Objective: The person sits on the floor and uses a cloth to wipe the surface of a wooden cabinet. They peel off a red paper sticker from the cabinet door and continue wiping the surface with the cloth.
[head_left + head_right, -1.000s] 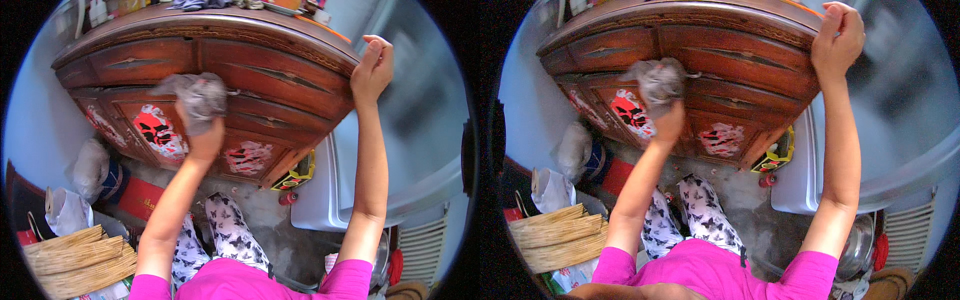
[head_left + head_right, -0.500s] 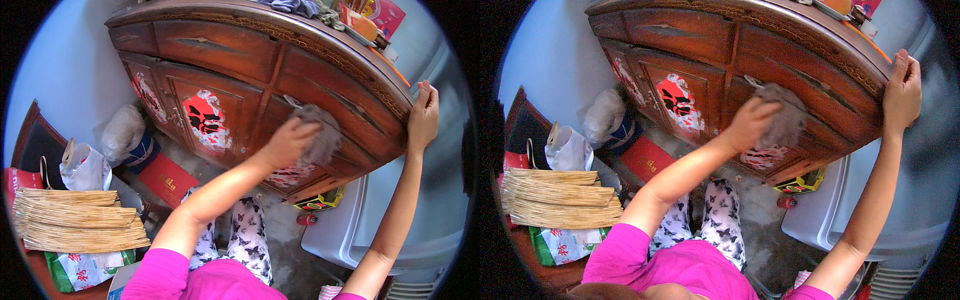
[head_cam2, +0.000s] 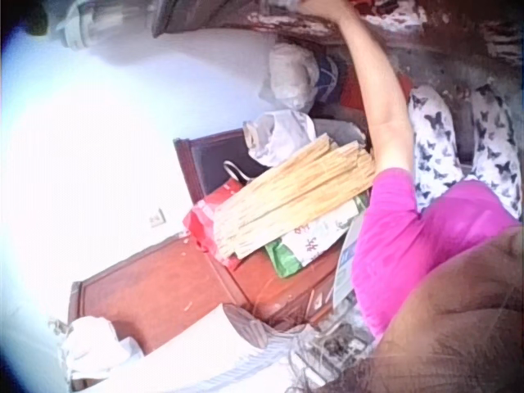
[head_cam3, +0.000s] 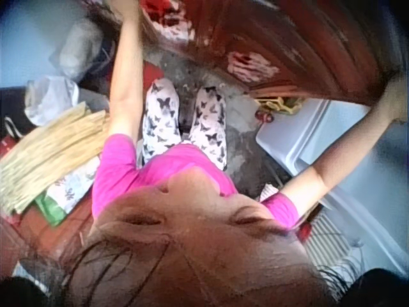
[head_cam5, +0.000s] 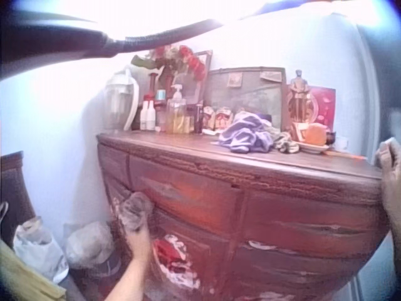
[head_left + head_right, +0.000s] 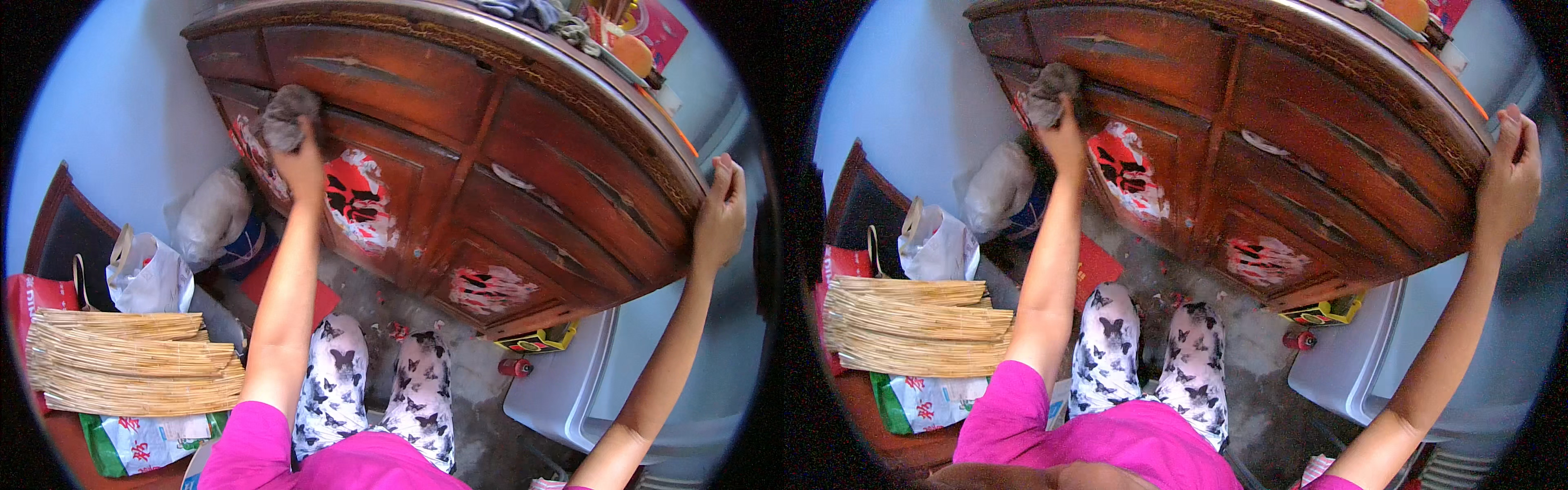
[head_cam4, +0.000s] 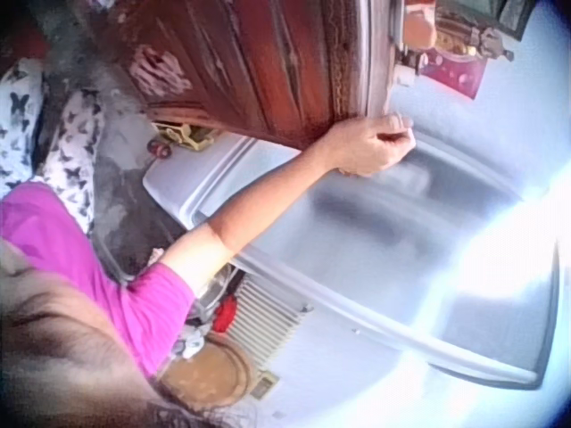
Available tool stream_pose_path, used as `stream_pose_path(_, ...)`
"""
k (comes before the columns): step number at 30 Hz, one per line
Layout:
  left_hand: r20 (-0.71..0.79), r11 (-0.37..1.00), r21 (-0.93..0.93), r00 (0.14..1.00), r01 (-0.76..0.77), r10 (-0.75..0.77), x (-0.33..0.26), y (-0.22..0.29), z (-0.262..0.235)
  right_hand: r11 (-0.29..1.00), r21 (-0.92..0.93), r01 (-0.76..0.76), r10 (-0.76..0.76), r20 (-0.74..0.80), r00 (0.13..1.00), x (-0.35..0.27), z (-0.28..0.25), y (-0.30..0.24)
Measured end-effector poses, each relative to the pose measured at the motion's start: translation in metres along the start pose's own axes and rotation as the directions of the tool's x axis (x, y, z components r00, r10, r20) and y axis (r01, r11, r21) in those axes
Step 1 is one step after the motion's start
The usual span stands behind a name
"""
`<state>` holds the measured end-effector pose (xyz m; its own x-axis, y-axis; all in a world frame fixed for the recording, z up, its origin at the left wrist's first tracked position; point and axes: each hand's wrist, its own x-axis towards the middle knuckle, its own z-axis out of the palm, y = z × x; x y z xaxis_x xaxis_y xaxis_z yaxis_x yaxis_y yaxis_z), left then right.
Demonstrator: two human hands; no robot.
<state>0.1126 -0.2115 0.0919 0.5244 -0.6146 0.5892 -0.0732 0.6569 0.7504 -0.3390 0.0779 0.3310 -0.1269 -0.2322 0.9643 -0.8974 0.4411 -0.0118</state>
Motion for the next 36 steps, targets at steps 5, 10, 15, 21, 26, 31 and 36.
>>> stream_pose_path(5, 0.146, 0.879, 0.261, 0.916, -0.399, 0.372, -0.086, 0.027, 0.043, 0.999, -0.015, -0.046, 0.047, 0.064, 0.997, 0.005, -0.002, 0.004)
stream_pose_path(10, 0.543, 0.936, 0.048, 0.796, -0.349, 0.269, -0.104, 0.051, 0.026, 0.998, -0.012, -0.055, 0.056, 0.091, 0.994, 0.002, 0.003, 0.017)
stream_pose_path(15, 0.401, 0.850, 0.284, 0.860, -0.443, 0.315, -0.005, 0.002, -0.012, 0.999, 0.010, -0.033, 0.032, 0.084, 0.996, 0.007, 0.000, 0.012)
stream_pose_path(21, 0.149, 0.925, 0.214, 0.946, -0.315, 0.288, 0.067, -0.050, -0.035, 0.998, -0.035, -0.056, 0.059, 0.080, 0.995, 0.001, 0.003, 0.008)
stream_pose_path(26, 0.315, 0.836, 0.115, 0.818, -0.536, 0.481, -0.014, -0.002, 0.014, 0.996, -0.069, -0.053, 0.056, 0.049, 0.997, 0.003, 0.004, 0.016)
stream_pose_path(31, 0.442, 0.902, 0.095, 0.830, -0.420, 0.340, -0.107, 0.051, 0.043, 1.000, -0.024, -0.010, 0.013, 0.124, 0.992, 0.005, 0.006, 0.021)
stream_pose_path(36, 0.525, 0.808, 0.075, 0.712, -0.584, 0.466, -0.066, 0.038, 0.028, 0.997, -0.028, -0.078, 0.082, 0.174, 0.981, 0.013, -0.007, 0.032)
